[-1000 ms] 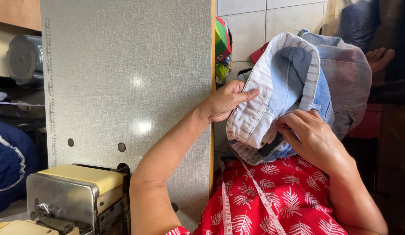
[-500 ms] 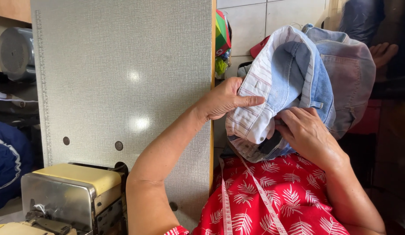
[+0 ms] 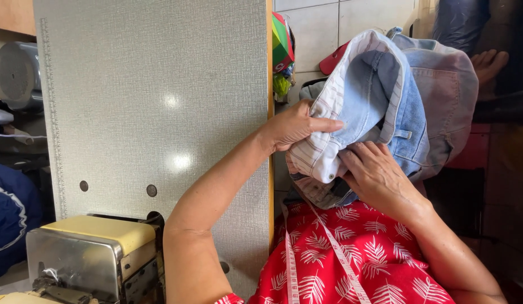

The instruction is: Manually inspecting and preparing denim jeans by checking the waistband, pockets, and seams at a sewing workstation.

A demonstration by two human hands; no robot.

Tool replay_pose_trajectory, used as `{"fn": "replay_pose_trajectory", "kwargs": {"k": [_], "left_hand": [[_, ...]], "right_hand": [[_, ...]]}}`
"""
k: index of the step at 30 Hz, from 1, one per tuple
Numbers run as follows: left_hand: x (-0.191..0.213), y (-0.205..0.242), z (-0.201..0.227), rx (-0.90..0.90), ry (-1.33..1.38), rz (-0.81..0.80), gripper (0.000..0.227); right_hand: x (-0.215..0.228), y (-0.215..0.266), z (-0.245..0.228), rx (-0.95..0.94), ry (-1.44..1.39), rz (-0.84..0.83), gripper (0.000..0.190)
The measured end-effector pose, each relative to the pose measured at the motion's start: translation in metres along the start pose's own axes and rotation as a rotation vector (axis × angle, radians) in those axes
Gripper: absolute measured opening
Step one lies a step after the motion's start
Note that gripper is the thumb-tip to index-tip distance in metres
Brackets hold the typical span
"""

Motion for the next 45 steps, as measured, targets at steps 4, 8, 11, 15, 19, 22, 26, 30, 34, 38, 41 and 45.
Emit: {"fn": "replay_pose_trajectory", "kwargs": {"k": [4,8,11,15,19,22,26,30,34,38,41,45], "left_hand": [[0.011,0.006,-0.002,-0.098,0.168,-0.023,0.03],[0.046,-0.023,-0.007,-0.182,0.306,-0.098,0.035],[0.047,-0.016,-0.001,-0.266,0.396,-0.139,0.039],[0.05,-0.016,-0.005,-0.208,0.607,-0.089,0.026],[0.03,0.012,0.02,-0.12,0.691,-0.142,0.034],[0.025,0.009,0.013,-0.084,0.692,-0.185,0.041],[0.004,0.014,0.011,0.067,0.639,-0.227,0.043],[-0.014,0.011,-0.004,0.249,0.477,-0.206,0.05],[-0.033,0.02,0.02,0.37,0.323,-0.042,0.064],[-0.011,0.008,0.004,0.249,0.187,0.007,0.056],[0.001,-0.001,-0.003,0.199,0.132,0.002,0.037],[0.002,-0.005,-0.009,0.149,0.155,-0.061,0.026]], "right_hand": [[0.001,-0.006,-0.001,-0.002,-0.005,0.055,0.042],[-0.018,0.002,0.016,-0.037,-0.08,0.119,0.034],[-0.031,0.023,0.025,-0.08,-0.039,0.123,0.024],[0.003,0.02,0.012,0.034,-0.016,0.129,0.011],[0.045,0.003,0.009,-0.03,-0.37,0.054,0.043],[0.07,-0.016,0.028,-0.432,-0.65,0.095,0.045],[0.077,-0.034,0.056,-0.5,-0.577,0.404,0.043],[0.027,-0.043,0.128,-0.606,-0.17,0.519,0.022],[0.016,-0.056,0.129,-0.498,-0.172,0.219,0.025],[0.061,-0.043,0.1,-0.424,-0.197,0.111,0.017],[0.083,-0.031,0.084,-0.389,-0.239,0.441,0.014],[0.084,-0.037,0.099,-0.284,-0.146,0.584,0.05]]}}
Point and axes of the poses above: each hand's wrist, its own y-axis away from the middle knuckle, its own x-axis out of the back of the hand, z = x × y, the point moved 1 cm from there along -y, towards the middle knuckle, and after that the axes turned 11 degrees about x, right-handed, at the moved point
